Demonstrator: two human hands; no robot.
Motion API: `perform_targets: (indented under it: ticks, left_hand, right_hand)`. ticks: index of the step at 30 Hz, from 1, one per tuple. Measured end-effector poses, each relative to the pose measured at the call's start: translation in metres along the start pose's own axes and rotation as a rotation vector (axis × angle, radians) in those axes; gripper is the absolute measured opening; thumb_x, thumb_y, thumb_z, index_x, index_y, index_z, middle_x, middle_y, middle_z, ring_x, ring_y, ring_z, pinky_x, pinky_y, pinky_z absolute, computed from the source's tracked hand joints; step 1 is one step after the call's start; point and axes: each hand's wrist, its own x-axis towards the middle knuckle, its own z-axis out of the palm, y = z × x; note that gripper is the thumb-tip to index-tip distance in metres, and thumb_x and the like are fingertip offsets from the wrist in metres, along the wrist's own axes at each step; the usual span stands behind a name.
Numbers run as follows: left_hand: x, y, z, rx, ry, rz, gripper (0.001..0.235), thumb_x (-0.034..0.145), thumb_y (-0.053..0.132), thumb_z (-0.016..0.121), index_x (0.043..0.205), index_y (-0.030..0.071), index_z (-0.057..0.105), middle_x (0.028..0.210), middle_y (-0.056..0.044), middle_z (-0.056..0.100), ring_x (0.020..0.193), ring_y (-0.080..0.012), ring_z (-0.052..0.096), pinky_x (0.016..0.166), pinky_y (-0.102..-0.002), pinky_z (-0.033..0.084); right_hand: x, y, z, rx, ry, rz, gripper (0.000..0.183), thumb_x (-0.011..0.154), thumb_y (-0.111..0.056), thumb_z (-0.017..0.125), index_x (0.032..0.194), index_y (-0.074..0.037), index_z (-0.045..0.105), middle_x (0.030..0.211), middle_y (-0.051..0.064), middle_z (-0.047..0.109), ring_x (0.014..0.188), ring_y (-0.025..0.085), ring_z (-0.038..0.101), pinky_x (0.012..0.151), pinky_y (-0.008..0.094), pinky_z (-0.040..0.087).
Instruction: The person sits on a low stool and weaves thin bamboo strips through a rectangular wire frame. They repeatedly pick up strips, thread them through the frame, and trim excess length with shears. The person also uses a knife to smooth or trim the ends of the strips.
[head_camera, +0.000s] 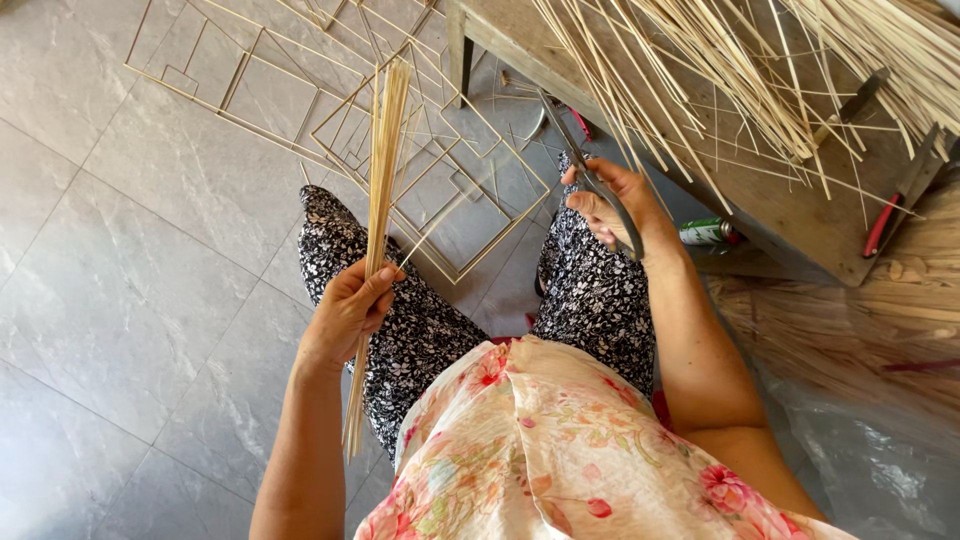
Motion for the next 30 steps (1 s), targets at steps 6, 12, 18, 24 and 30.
perform_targets:
  ticks: [6,12,18,24,30]
  left_hand:
    - [0.010,-0.001,0.012,-0.064,0.054,0.052,0.022,0.103,0.024,0.060,0.107,0.004,0.066,0.066,0.003,0.053,0.047,-0.0030,0.037,0.040,-0.019,0.028]
    - [0.040,-0.016,0.063,0.107,-0.034,-0.019,0.022,0.102,0.025,0.060,0.108,0.005,0.068,0.064,0.003,0.051,0.045,-0.0036,0.037,0.040,-0.020,0.026]
    - [0.056,-0.032,0.093,0.155,-0.161,-0.077,0.023,0.103,0.028,0.059,0.107,0.007,0.068,0.064,0.004,0.051,0.045,-0.0037,0.037,0.039,-0.021,0.027]
    - [0.060,-0.040,0.092,0.242,-0.172,-0.138,0.023,0.102,0.028,0.058,0.103,0.007,0.067,0.060,0.003,0.050,0.041,-0.0052,0.036,0.036,-0.022,0.025]
    - [0.065,-0.023,0.080,0.285,-0.056,-0.066,0.028,0.107,0.030,0.052,0.106,0.007,0.068,0.061,0.005,0.045,0.047,-0.0036,0.036,0.039,-0.019,0.026]
  right_hand:
    - [-0.002,0.021,0.032,0.041,0.093,-0.175,0.039,0.091,-0.025,0.079,0.120,-0.008,0.060,0.079,0.004,0.068,0.056,0.008,0.060,0.047,0.022,0.052]
    - [-0.004,0.032,0.087,0.346,0.069,-0.281,0.047,0.090,-0.013,0.076,0.129,-0.004,0.050,0.101,0.015,0.075,0.073,0.013,0.067,0.061,0.026,0.057]
    - [-0.013,0.023,0.073,0.313,0.190,-0.224,0.045,0.090,-0.007,0.075,0.128,-0.001,0.052,0.083,0.011,0.071,0.066,0.015,0.067,0.059,0.027,0.056]
    - [-0.033,-0.001,-0.011,0.312,0.374,-0.380,0.047,0.087,-0.012,0.079,0.126,0.000,0.056,0.085,0.009,0.069,0.063,0.013,0.063,0.055,0.028,0.054]
    - [-0.096,-0.003,-0.147,0.049,0.773,-0.278,0.039,0.087,-0.002,0.077,0.122,0.000,0.061,0.084,0.008,0.070,0.062,0.013,0.065,0.054,0.027,0.054]
